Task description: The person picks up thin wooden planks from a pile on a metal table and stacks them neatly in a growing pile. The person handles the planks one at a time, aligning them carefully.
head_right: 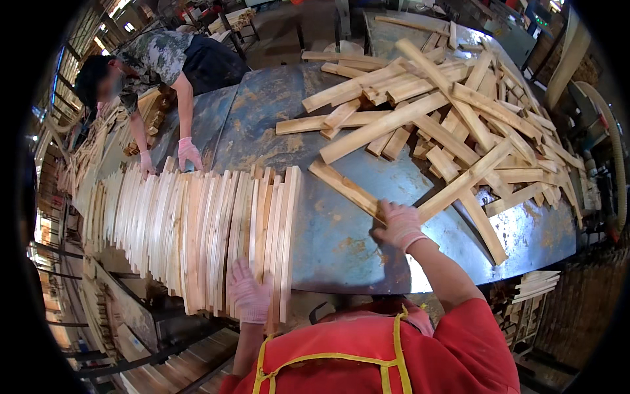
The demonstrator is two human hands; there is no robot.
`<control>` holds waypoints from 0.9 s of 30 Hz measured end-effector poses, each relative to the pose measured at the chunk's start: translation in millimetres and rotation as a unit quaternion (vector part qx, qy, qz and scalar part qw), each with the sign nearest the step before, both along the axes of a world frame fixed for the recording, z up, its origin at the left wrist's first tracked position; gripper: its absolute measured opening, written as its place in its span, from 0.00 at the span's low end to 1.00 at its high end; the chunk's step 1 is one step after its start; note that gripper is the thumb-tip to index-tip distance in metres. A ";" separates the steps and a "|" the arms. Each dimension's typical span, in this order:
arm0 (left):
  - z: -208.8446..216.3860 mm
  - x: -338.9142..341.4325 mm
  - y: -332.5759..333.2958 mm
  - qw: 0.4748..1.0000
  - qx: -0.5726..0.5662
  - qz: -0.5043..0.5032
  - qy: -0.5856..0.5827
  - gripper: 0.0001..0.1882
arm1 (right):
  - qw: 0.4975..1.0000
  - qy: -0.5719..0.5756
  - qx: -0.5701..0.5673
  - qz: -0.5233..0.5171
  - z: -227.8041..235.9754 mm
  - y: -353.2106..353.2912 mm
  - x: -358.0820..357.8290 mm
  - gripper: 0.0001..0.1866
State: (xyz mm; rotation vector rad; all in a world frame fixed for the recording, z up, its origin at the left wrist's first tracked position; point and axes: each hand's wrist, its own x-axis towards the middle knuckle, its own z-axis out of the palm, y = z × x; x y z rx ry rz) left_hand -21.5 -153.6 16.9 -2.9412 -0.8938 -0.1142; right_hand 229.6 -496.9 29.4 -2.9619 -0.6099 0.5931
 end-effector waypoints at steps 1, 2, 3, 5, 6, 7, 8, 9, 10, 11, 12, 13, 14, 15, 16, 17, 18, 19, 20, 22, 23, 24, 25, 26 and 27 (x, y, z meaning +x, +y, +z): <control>-1.8 9.5 -11.6 0.994 0.051 -0.088 -0.050 0.46 | 0.998 -0.029 -0.010 0.046 -11.0 1.8 -7.1 0.45; -1.4 15.2 -27.5 0.990 0.002 -0.131 -0.057 0.46 | 1.000 0.011 0.011 0.014 -18.2 3.3 -5.7 0.44; 9.7 27.7 -51.9 0.984 -0.046 -0.162 -0.062 0.46 | 0.998 0.053 0.032 -0.009 -23.2 12.7 -1.8 0.44; 25.7 62.8 -102.1 0.972 -0.196 -0.115 0.061 0.45 | 0.985 0.153 0.069 -0.037 -11.6 35.5 -2.7 0.42; 10.5 75.2 -120.6 0.958 -0.275 -0.083 0.017 0.40 | 0.971 0.194 0.133 -0.035 -22.3 48.4 -8.7 0.42; -6.4 83.4 -133.2 0.933 -0.355 -0.048 -0.027 0.35 | 0.952 0.238 0.190 -0.034 -43.2 57.9 -23.4 0.42; -5.8 100.8 -139.5 0.873 -0.487 -0.004 -0.028 0.31 | 0.928 0.280 0.243 -0.039 -55.5 56.9 -31.4 0.42; -5.3 119.3 -141.5 0.791 -0.609 0.048 -0.033 0.27 | 0.914 0.325 0.243 0.024 -53.5 52.2 -32.7 0.40; -6.1 125.7 -142.2 0.692 -0.715 0.094 -0.040 0.24 | 0.894 0.366 0.246 0.085 -42.0 48.2 -31.6 0.40; -24.8 118.8 -138.6 0.654 -0.743 0.134 -0.058 0.22 | 0.868 0.405 0.249 0.144 -35.8 45.2 -33.8 0.39; -52.4 110.4 -127.1 0.613 -0.767 0.172 -0.082 0.19 | 0.866 0.347 0.323 0.159 -39.3 28.7 -37.3 0.38; -65.9 103.9 -117.3 0.570 -0.789 0.206 -0.105 0.17 | 0.857 0.286 0.394 0.170 -44.1 3.4 -34.8 0.37; -59.4 98.3 -110.7 0.537 -0.813 0.194 -0.111 0.20 | 0.908 0.202 0.320 0.180 -18.1 -17.7 -19.7 0.36; -43.1 90.2 -104.0 0.503 -0.837 0.184 -0.115 0.23 | 0.946 0.118 0.238 0.186 14.4 -41.8 -0.5 0.35; -29.4 81.9 -96.1 0.470 -0.858 0.169 -0.121 0.26 | 0.959 -0.027 0.130 0.249 20.5 -71.6 15.1 0.36; -46.3 64.7 -84.4 0.422 -0.877 0.176 -0.150 0.27 | 0.968 -0.032 -0.006 0.251 36.9 -94.1 25.1 0.46; -43.6 65.2 -84.5 0.458 -0.851 0.198 -0.163 0.24 | 0.968 0.005 -0.112 0.224 40.4 -114.6 40.8 0.46; -36.5 70.8 -83.8 0.494 -0.823 0.218 -0.174 0.22 | 0.937 -0.108 -0.173 0.283 23.3 -150.6 48.2 0.43; -33.0 73.8 -83.5 0.530 -0.794 0.235 -0.185 0.19 | 0.936 -0.066 -0.217 0.268 9.1 -163.3 53.7 0.42; -48.6 65.1 -71.2 0.624 -0.752 0.155 -0.147 0.22 | 0.922 0.014 -0.298 0.244 8.8 -150.5 65.6 0.40; -57.5 57.9 -62.7 0.668 -0.723 0.118 -0.131 0.24 | 0.936 0.040 -0.251 0.246 18.1 -133.1 58.5 0.38; -57.2 48.9 -61.3 0.635 -0.745 0.137 -0.156 0.25 | 0.957 0.055 -0.187 0.217 31.5 -106.8 46.8 0.37; -49.7 40.4 -62.7 0.597 -0.767 0.152 -0.179 0.26 | 0.973 0.068 -0.125 0.184 46.0 -82.2 35.1 0.36; -40.9 30.2 -62.2 0.560 -0.785 0.169 -0.204 0.27 | 0.983 0.080 -0.060 0.154 52.9 -60.1 24.8 0.35; -33.0 25.2 -57.9 0.543 -0.802 0.137 -0.208 0.29 | 0.991 0.087 0.020 0.100 46.5 -41.7 16.4 0.35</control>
